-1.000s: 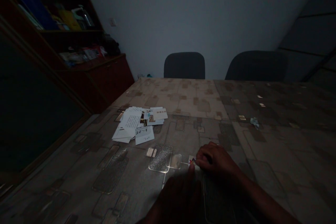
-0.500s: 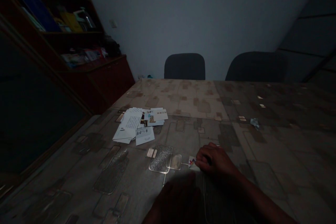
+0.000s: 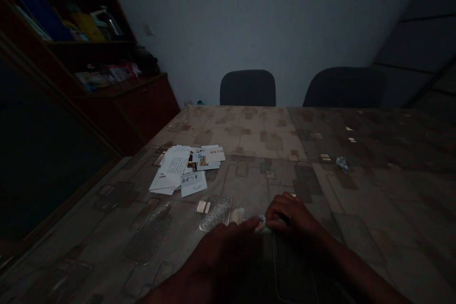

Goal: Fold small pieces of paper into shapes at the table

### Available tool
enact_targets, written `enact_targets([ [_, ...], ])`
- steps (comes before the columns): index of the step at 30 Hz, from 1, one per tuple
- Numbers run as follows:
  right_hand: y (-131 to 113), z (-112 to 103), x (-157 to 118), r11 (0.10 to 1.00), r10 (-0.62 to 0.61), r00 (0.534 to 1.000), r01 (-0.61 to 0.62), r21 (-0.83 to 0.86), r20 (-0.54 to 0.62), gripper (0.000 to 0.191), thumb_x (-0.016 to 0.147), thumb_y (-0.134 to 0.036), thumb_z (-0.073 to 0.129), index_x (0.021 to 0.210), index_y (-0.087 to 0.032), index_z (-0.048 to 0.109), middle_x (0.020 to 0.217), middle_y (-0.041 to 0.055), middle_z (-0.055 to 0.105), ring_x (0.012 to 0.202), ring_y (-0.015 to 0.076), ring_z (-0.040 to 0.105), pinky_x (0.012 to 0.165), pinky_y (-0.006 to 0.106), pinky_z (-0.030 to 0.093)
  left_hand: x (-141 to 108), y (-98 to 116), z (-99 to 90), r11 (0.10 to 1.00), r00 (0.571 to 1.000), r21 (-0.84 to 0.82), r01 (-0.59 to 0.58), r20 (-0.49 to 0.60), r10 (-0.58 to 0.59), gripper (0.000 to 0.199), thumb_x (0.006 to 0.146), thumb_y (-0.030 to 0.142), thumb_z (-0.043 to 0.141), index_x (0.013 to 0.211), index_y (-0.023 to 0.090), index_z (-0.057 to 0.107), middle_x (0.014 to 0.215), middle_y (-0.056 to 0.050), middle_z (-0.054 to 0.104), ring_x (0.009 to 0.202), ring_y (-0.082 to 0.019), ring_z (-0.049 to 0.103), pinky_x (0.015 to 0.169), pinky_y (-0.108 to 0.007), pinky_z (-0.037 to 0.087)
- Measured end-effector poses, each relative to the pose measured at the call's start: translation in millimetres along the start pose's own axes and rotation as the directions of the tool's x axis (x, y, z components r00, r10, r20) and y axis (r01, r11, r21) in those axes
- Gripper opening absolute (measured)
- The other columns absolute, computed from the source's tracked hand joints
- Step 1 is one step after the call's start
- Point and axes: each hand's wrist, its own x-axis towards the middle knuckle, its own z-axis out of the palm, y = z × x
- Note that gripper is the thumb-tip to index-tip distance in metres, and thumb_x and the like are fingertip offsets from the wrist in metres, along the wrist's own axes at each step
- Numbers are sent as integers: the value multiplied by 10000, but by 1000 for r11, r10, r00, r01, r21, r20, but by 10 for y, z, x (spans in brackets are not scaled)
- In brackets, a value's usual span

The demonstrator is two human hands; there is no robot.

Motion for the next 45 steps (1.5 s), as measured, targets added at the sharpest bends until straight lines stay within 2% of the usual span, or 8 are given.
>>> enact_targets([
  [1,0,-4,-8,1000,-12,1000,12,1,-5,47,831,-197,698,794,-212,674,796,9,640,810,198,535,752,312,325,60,-81,-92,1000,1000,3,0,7,0,327,1007,224,467,1325,284,514,1280,-18,635,832,-145,614,670,-259,461],
  [4,1,-3,-23,999,-34,999,34,-8,-13,51,833,-187,699,805,-220,672,810,7,641,831,202,534,760,315,321,238,-270,-286,984,982,38,-173,77,170,335,970,231,559,1297,300,537,1392,-1,555,918,-173,566,708,-308,444],
  [9,44,8,-31,998,-64,998,64,-12,-2,37,835,-200,701,828,-234,688,837,4,638,856,202,542,780,327,313,375,-343,-298,954,948,-4,-300,113,299,346,987,254,533,1330,296,515,1353,2,593,931,-157,545,747,-308,419],
  [14,62,-42,-35,993,-117,991,119,-19,62,32,828,-240,710,841,-266,724,863,11,633,856,199,540,770,330,305,381,-336,-274,951,940,-59,-302,145,308,326,1005,251,487,1325,296,526,1317,4,621,951,-170,547,806,-319,408],
  [21,-134,-136,-20,998,-26,997,30,-59,70,74,818,-196,690,761,-237,712,824,-1,641,840,188,543,760,325,297,368,-329,-296,953,934,-45,-301,190,304,367,1003,231,479,1368,267,477,1407,-13,545,970,-206,533,797,-345,394],
  [33,-64,51,24,993,106,992,-109,-53,-65,55,746,-168,721,726,-205,685,775,-7,649,806,186,543,753,312,307,344,-354,-285,941,924,-7,-337,187,332,330,1014,247,445,1341,228,489,1426,-18,521,956,-206,532,759,-360,384],
  [40,-100,66,-2,995,93,991,-95,-13,-99,84,741,-131,702,719,-204,666,759,-10,636,787,185,533,731,307,299,309,-375,-252,948,933,-33,-318,167,319,364,989,238,498,1352,250,479,1456,-18,489,994,-220,528,772,-370,394],
  [45,-81,78,-25,998,46,993,-49,-26,-108,113,758,-106,678,728,-213,654,774,-11,626,801,188,521,740,313,286,249,-326,-189,970,958,-35,-242,151,244,409,979,229,520,1381,264,453,1455,-40,485,1027,-234,523,803,-382,422],
])
